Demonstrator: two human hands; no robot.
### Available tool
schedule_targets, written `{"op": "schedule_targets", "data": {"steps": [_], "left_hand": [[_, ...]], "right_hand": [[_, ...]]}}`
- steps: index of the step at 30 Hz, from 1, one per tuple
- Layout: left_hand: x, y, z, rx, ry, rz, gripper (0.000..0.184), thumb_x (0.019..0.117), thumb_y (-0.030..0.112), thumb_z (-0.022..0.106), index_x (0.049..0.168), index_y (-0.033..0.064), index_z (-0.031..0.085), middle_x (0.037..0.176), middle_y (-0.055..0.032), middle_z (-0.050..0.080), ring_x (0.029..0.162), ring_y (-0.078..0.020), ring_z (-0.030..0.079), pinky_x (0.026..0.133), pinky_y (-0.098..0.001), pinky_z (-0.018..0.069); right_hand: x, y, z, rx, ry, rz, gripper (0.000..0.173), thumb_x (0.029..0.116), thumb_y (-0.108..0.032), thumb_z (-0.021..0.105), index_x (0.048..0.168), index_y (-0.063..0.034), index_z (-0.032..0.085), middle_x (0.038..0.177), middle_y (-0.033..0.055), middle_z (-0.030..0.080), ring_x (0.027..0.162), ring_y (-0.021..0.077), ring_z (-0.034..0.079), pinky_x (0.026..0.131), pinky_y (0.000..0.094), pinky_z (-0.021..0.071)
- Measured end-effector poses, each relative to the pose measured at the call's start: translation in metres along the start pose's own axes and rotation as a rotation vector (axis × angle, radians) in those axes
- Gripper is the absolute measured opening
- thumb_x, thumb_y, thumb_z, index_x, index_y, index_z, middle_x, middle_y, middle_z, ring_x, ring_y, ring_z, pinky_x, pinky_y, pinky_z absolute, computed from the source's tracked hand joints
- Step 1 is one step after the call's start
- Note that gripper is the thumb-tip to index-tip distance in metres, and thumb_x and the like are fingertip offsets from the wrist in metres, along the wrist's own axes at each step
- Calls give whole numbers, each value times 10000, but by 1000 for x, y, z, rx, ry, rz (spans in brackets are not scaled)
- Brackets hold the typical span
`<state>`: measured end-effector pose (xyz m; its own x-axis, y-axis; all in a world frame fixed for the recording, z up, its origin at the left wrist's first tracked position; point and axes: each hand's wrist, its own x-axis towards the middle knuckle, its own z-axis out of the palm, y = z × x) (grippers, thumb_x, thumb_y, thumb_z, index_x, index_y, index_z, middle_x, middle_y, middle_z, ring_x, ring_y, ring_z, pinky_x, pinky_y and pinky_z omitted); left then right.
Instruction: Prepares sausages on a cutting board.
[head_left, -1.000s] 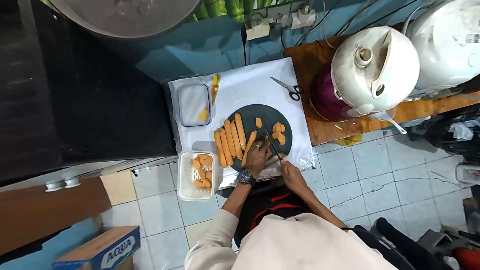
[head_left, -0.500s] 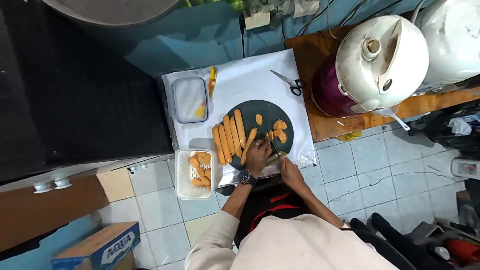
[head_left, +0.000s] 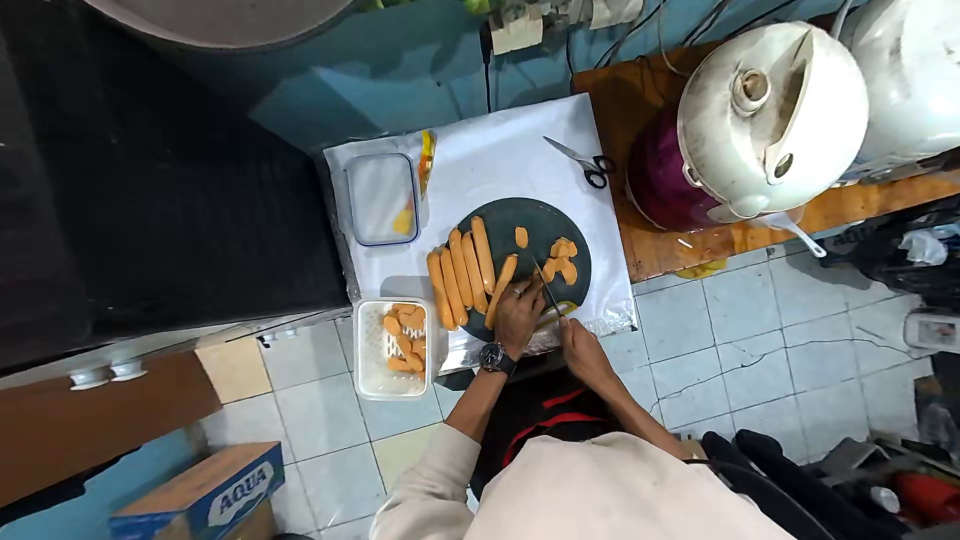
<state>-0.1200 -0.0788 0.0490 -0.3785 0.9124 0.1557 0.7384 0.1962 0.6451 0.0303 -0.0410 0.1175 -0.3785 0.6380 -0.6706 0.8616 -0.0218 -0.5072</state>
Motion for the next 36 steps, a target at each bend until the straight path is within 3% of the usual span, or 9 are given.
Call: {"op": "schedule_targets", "data": {"steps": [2,7,12,17,21,26,31,36], "left_hand": [[-2,1,0,15,4,14,268,973,146,672,1213,53,745,1179,-161,723,1091,-302,698,974,-434,562],[-2,2,0,9,15,-18,284,965,151,687,1228,57,739,1156,-165,723,1077,-306,699,959,-445,569],[2,4,-4,35,-13,-42,257,968,174,679,1194,79,756,1159,-145,731,1069,-292,710,954,-455,573],[3,8,-13,81,-74,-91,295,982,219,667,1240,90,731,1165,-143,726,1034,-314,714,898,-492,588],[-1,11,-18,85,-65,-177,293,977,224,670,1227,87,737,1133,-149,735,989,-312,725,855,-499,598],[-5,10,-16,101,-31,-217,275,975,249,673,1198,106,749,1110,-120,745,951,-288,733,818,-493,604],[-4,12,-18,79,-11,-262,273,951,225,706,1181,83,743,1089,-141,745,935,-313,734,813,-514,602],[-4,12,-17,60,10,-284,265,949,226,703,1175,95,749,1044,-128,752,886,-302,735,777,-511,605]], "right_hand": [[13,-5,3,-8,-6,12,555,1131,-404,239,1226,-1,609,998,203,695,974,342,699,882,527,544],[-9,9,8,-49,-7,38,603,1124,-443,207,1158,-2,617,976,194,688,957,332,702,854,513,552],[16,-9,-22,-176,-1,-41,567,1120,-455,281,1274,-11,598,965,224,709,957,403,711,855,575,552],[36,35,-63,-238,-58,-233,596,1102,-517,302,1050,-31,643,813,192,664,814,384,689,751,599,538],[40,70,-109,-325,-225,-280,597,1106,-494,318,1007,-30,679,831,177,660,831,346,670,791,581,514],[68,71,-136,-544,-219,-358,585,1087,-530,363,866,-77,659,711,117,615,724,303,652,693,542,524],[100,38,-163,-717,-179,-439,596,1078,-556,371,948,-61,678,795,155,669,826,363,692,746,580,538],[119,20,-185,-706,-142,-508,578,1087,-531,364,950,-57,665,772,156,653,798,359,684,740,583,538]]}}
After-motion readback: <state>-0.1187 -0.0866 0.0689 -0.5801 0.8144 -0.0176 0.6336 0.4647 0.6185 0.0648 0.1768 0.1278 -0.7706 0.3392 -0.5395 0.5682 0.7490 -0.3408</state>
